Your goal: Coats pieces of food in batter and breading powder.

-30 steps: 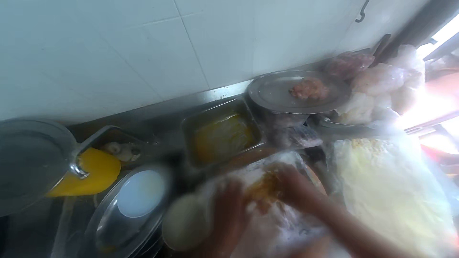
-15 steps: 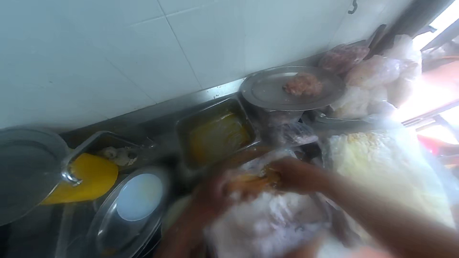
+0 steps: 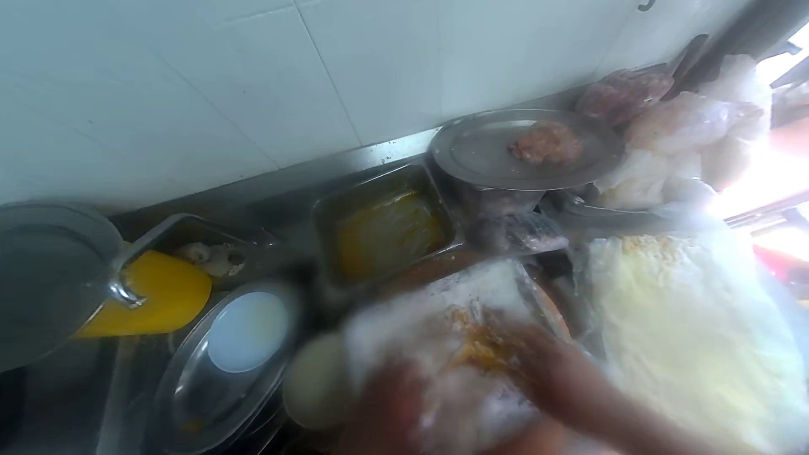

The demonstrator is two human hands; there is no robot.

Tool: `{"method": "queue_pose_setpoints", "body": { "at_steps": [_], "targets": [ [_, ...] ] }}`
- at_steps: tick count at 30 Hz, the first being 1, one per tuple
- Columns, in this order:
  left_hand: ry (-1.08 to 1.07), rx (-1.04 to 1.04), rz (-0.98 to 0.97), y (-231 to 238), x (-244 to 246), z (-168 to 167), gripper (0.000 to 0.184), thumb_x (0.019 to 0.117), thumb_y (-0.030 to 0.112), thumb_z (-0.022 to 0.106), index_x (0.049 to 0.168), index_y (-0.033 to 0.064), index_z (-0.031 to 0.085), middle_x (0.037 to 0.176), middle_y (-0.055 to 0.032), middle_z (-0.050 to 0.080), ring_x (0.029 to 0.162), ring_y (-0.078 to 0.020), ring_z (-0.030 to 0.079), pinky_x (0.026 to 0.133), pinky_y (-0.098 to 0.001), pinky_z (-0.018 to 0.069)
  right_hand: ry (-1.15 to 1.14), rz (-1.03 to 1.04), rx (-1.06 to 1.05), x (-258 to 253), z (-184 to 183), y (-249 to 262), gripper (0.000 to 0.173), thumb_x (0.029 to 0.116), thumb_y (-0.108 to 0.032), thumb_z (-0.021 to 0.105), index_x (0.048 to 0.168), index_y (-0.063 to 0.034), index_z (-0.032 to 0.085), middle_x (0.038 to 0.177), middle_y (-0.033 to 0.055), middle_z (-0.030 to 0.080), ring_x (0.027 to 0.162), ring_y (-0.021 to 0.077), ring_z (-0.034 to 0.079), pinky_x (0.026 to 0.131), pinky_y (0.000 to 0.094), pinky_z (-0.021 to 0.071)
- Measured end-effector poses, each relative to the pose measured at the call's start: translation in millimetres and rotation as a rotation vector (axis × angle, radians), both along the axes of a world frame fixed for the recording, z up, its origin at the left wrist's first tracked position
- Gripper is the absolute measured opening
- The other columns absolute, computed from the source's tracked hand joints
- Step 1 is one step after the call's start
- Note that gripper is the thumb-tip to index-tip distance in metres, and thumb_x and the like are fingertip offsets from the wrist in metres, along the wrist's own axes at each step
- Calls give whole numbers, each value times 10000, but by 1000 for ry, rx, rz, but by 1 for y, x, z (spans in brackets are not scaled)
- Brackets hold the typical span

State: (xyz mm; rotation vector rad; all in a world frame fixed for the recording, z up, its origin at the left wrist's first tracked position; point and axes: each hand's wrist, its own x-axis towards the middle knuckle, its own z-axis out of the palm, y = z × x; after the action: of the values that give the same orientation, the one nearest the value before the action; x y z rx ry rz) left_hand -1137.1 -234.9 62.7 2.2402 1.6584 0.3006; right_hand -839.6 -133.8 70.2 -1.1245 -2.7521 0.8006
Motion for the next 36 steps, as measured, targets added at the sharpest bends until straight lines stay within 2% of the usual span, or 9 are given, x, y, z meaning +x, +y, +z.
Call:
{"method": "queue_pose_setpoints", "body": {
  "at_steps": [3, 8, 14, 18, 21, 23, 27, 32, 36],
  "targets": [
    [15, -90, 52, 18, 29, -14, 416, 849, 342, 731, 1250, 231, 721, 1328, -123, 650, 1236, -380, 594, 971, -607, 506, -153, 93, -159, -33, 0, 7, 375, 994, -309, 634, 1282, -70, 665, 1524, 202, 495, 1432, 424, 433, 1138, 603, 404],
    [-38, -142, -119, -9, 11, -15, 223, 808, 263, 782, 1030, 241, 795, 1236, -102, 709, 1198, -413, 626, 952, -684, 490, -153, 241, -64, 13, -7, -9, 220, 1008, -192, 590, 1151, -100, 731, 1422, 134, 613, 1393, 404, 492, 1104, 622, 427],
    [79, -20, -69, -5, 16, -25, 559, 756, 232, 811, 1304, 211, 702, 1372, -90, 652, 1283, -418, 578, 968, -673, 494, -220, 206, -151, 5, -3, 5, 358, 985, -243, 652, 1309, -93, 650, 1561, 179, 458, 1471, 417, 381, 1152, 626, 376],
    [123, 121, 73, 26, 31, -36, 301, 858, 203, 697, 1151, 162, 755, 1188, -43, 729, 1186, -344, 643, 959, -592, 521, -145, 87, -76, -23, -24, 16, 294, 972, -143, 612, 1245, -66, 687, 1391, 162, 613, 1343, 366, 544, 1078, 569, 474],
    [-180, 13, 278, 35, 21, -27, 389, 883, 275, 661, 1175, 25, 721, 1217, -141, 712, 1220, -310, 637, 1071, -513, 487, -50, -121, -410, -26, -4, 38, 337, 976, -226, 645, 1255, -36, 653, 1213, 141, 675, 1138, 273, 656, 999, 494, 530],
    [-451, -12, 380, 37, 10, -8, 429, 894, 299, 638, 1194, -3, 692, 1175, -141, 713, 1124, -206, 678, 989, -404, 557, 158, -186, -606, -18, 0, 46, 294, 975, -253, 676, 1210, -78, 650, 1048, 76, 707, 953, 169, 691, 888, 408, 578],
    [-671, -103, 454, 31, 2, 16, 371, 938, 232, 562, 1199, -3, 681, 1098, -77, 720, 1005, -68, 680, 895, -271, 577, 238, -146, -849, -16, 8, 49, 308, 1029, -274, 605, 1285, -107, 641, 1146, 45, 698, 1040, 106, 668, 965, 353, 550],
    [-242, -466, 547, 55, 6, 10, 466, 992, 274, 558, 1376, 12, 593, 1282, -186, 658, 1199, -290, 633, 1056, -474, 491, -175, -185, -569, -39, -2, 55, 269, 1028, -332, 599, 1138, -100, 679, 950, 104, 689, 876, 259, 677, 809, 513, 559],
    [148, -145, 454, 52, 10, 0, 468, 936, 192, 670, 1352, -14, 613, 1376, -215, 610, 1310, -379, 562, 1122, -536, 431, -290, -344, -119, -34, 12, 43, 299, 984, -220, 639, 1244, -80, 684, 1235, 173, 654, 1150, 352, 650, 932, 548, 562]
  ]
}}
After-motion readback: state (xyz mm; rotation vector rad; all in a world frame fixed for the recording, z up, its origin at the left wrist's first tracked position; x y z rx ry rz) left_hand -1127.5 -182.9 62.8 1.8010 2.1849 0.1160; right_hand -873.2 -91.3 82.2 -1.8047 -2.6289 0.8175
